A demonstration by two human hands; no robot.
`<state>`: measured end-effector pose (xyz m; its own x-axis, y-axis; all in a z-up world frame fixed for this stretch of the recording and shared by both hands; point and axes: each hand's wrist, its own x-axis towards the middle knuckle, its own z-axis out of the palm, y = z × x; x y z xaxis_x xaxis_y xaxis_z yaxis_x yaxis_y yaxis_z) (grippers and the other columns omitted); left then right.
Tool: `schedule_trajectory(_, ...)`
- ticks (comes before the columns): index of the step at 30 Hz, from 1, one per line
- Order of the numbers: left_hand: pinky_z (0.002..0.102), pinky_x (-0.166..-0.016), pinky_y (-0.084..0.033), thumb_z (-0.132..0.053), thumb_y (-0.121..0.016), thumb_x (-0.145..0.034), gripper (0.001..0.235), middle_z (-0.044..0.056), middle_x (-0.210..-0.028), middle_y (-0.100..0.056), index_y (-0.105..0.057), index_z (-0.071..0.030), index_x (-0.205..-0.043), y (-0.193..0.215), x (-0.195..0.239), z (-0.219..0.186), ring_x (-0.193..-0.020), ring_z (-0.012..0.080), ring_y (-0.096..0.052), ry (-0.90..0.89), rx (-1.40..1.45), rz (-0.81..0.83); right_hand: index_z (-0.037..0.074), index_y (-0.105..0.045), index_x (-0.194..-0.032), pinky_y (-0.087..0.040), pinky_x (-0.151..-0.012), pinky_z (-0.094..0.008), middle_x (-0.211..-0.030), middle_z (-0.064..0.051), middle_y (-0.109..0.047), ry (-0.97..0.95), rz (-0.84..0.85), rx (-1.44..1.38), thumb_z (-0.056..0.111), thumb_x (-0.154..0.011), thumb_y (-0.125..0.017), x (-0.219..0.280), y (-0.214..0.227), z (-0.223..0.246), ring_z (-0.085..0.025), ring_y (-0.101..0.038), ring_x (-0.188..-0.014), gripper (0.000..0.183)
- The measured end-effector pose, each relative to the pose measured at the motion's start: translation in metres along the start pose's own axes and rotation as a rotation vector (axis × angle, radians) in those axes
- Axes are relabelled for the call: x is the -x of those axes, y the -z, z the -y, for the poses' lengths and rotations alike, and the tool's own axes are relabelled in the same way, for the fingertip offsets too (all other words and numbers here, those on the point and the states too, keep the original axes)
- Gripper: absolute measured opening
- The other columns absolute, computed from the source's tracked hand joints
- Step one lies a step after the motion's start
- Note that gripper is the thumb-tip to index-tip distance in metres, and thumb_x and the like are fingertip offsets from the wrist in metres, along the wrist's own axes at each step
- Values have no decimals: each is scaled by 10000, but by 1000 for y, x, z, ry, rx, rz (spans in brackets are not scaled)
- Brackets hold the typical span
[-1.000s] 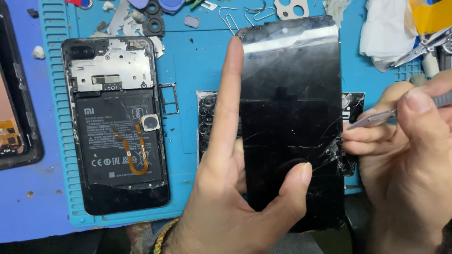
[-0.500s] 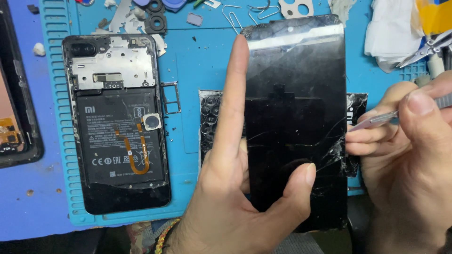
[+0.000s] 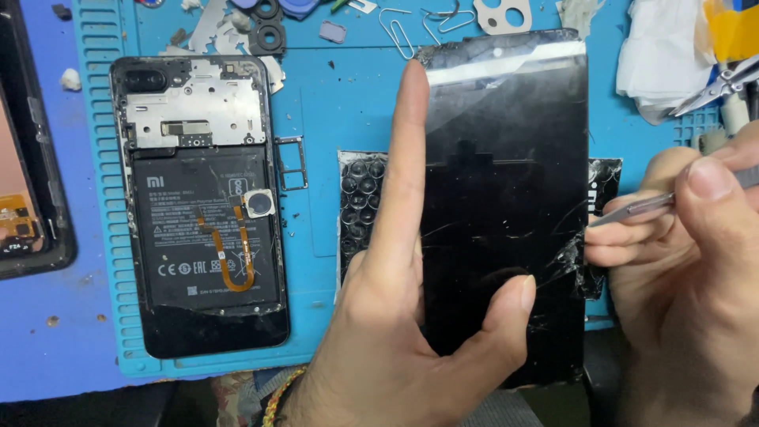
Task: The person uses tweezers to peel a protective film off a black smartphone screen. They lift the film from the edges and corners, gradually removing it while holding the phone steady with the other hand.
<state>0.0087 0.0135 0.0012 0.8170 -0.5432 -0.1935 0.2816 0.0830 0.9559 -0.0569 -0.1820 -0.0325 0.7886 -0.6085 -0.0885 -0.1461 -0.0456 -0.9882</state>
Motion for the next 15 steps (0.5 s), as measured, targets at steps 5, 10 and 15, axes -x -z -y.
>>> schedule_trajectory(5, 233, -483, -365, -83, -597, -918, 1025, -93, -644, -404, 54, -171, -1704, 1, 1, -1, -492, 80, -362, 18, -40, 2, 209, -424, -1264, -615, -599, -115, -812, 13, -470, -9, -34, 76, 329, -1140, -544, 2, -1, 1, -28, -612, -676, 210)
schedule_trajectory(10, 236, -478, -391, -100, -601, -912, 1028, -90, -639, -420, 50, -181, -1704, 2, 0, -3, -482, 88, -378, 31, -72, 1, 229, -456, -1260, -629, -599, -128, -802, 38, -523, -7, 0, 34, 301, -1158, -550, 1, 2, 0, -35, -674, -746, 156)
schedule_trajectory(15, 242, -444, -375, -85, -614, -904, 1044, -98, -607, -399, 49, -173, -1705, 1, -1, -3, -460, 83, -373, 32, -88, -4, 219, -443, -1267, -640, -590, -148, -889, 83, -500, 50, 42, 44, 287, -1177, -541, -1, 9, -6, -28, -647, -750, 149)
